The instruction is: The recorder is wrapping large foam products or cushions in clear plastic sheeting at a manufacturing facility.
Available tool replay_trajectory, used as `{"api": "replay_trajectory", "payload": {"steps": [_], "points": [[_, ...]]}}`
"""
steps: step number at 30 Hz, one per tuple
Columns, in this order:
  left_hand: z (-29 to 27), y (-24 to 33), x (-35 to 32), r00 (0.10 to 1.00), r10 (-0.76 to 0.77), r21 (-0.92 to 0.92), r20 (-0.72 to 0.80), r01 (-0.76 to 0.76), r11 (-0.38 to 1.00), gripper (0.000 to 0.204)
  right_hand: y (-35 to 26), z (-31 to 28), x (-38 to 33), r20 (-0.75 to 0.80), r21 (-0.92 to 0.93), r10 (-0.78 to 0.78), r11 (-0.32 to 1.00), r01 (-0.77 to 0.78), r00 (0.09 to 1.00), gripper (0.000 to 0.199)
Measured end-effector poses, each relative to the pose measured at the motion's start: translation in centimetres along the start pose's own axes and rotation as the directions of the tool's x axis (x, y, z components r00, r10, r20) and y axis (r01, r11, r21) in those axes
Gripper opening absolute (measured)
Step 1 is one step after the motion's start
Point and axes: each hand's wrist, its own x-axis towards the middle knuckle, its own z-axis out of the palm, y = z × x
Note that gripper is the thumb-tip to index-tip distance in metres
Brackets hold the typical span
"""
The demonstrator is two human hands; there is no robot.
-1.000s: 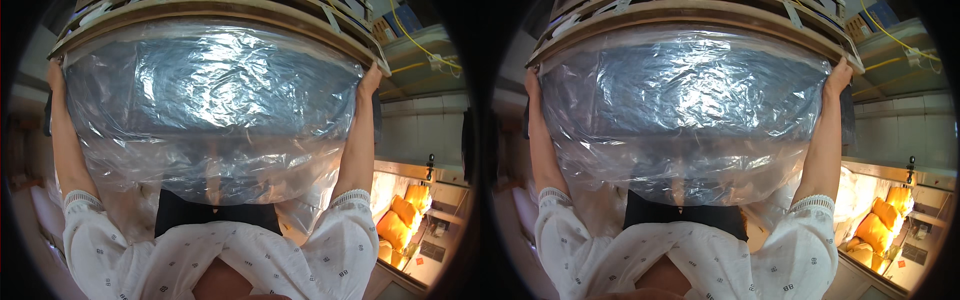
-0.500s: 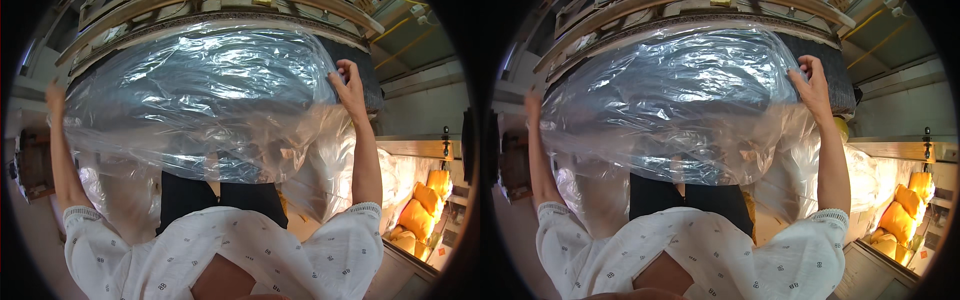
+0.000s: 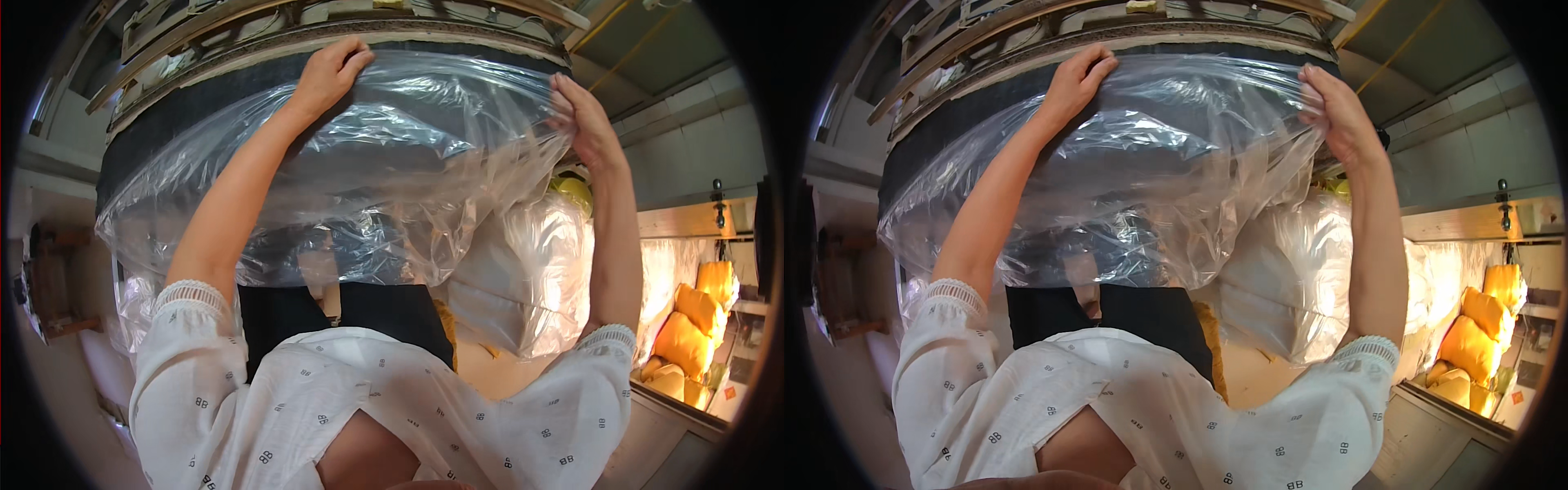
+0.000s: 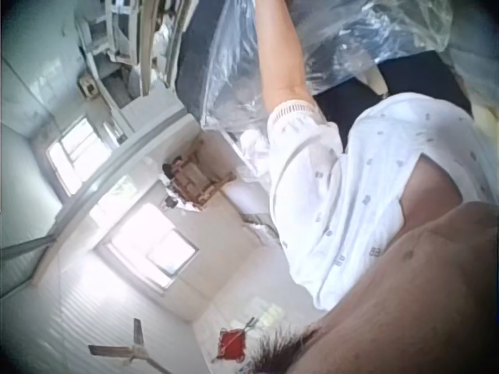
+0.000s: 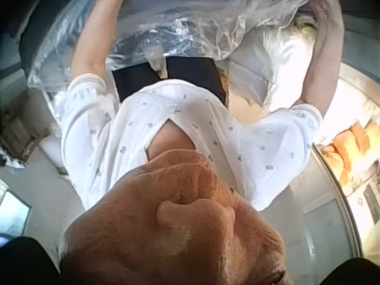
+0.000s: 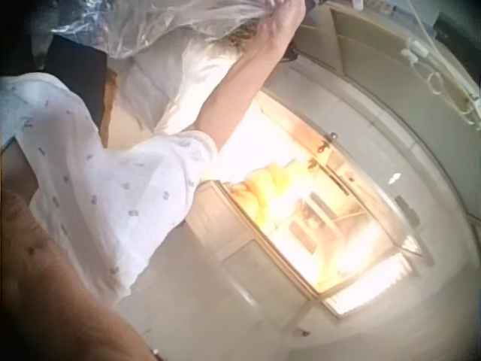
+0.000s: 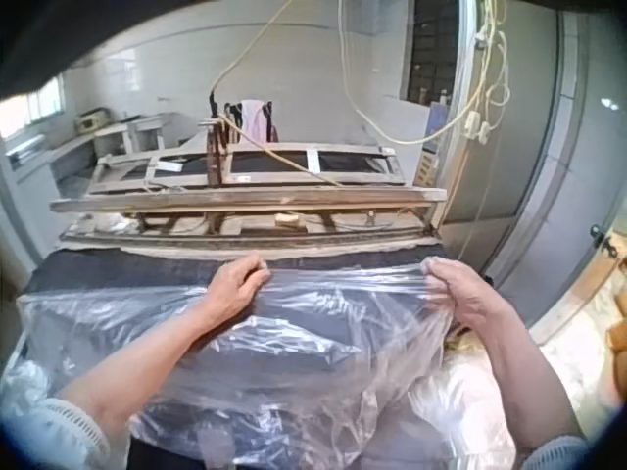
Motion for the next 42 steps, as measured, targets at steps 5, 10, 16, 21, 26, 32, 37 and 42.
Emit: {"api": "replay_trajectory", "payload": {"steps": [5, 10, 16, 21, 26, 32, 37, 42], "points": [[-2.6, 0.3, -3.3, 0.999, 0.004, 0.095, -0.043, 0.0, 0.995, 0.015, -5.1, 2.1, -1.4, 0.246, -0.615, -0.011, 0.771, 0.165, 0.969, 0.015], [-6.9, -1.5, -5.8, 0.973, -0.099, 0.124, -0.209, 0.126, 0.984, 0.015, -1.7, 4.2, -2.6, 0.545, -0.787, -0.154, 0.244, 0.567, 0.824, 0.021], [-10.1, -3.1, -8.8, 0.953, -0.143, 0.129, -0.265, 0.182, 0.975, 0.016, 2.7, 12.4, -6.1, 0.71, -0.543, 0.501, 0.837, -0.068, 0.495, 0.021], [-10.2, -3.7, -9.1, 0.948, -0.161, 0.068, -0.275, 0.186, 0.98, 0.016, 7.0, 17.7, -0.5, 0.42, -0.667, -0.538, 0.363, 0.65, 0.731, 0.031], [-10.9, -2.4, -10.2, 0.964, -0.147, 0.095, -0.222, 0.171, 0.981, 0.017, 7.6, 18.2, 1.8, 0.548, -0.817, -0.691, -0.322, 0.479, 0.471, 0.018], [-15.7, -3.6, -14.0, 0.956, -0.19, 0.144, -0.222, 0.225, 0.964, 0.015, 1.2, 8.4, -1.4, 0.348, -0.891, -0.773, -0.096, 0.444, 0.53, 0.017], [-15.6, -3.7, -13.5, 0.964, -0.167, 0.17, -0.209, 0.204, 0.964, 0.015, -4.8, 5.8, -1.9, 0.268, -0.412, -0.35, 0.801, 0.435, 0.898, 0.019], [-16.6, -4.2, -14.1, 0.966, -0.228, 0.201, -0.125, 0.249, 0.947, 0.016, 0.9, 4.8, 3.2, 0.239, -0.955, -0.888, -0.141, 0.263, 0.392, 0.014]]}}
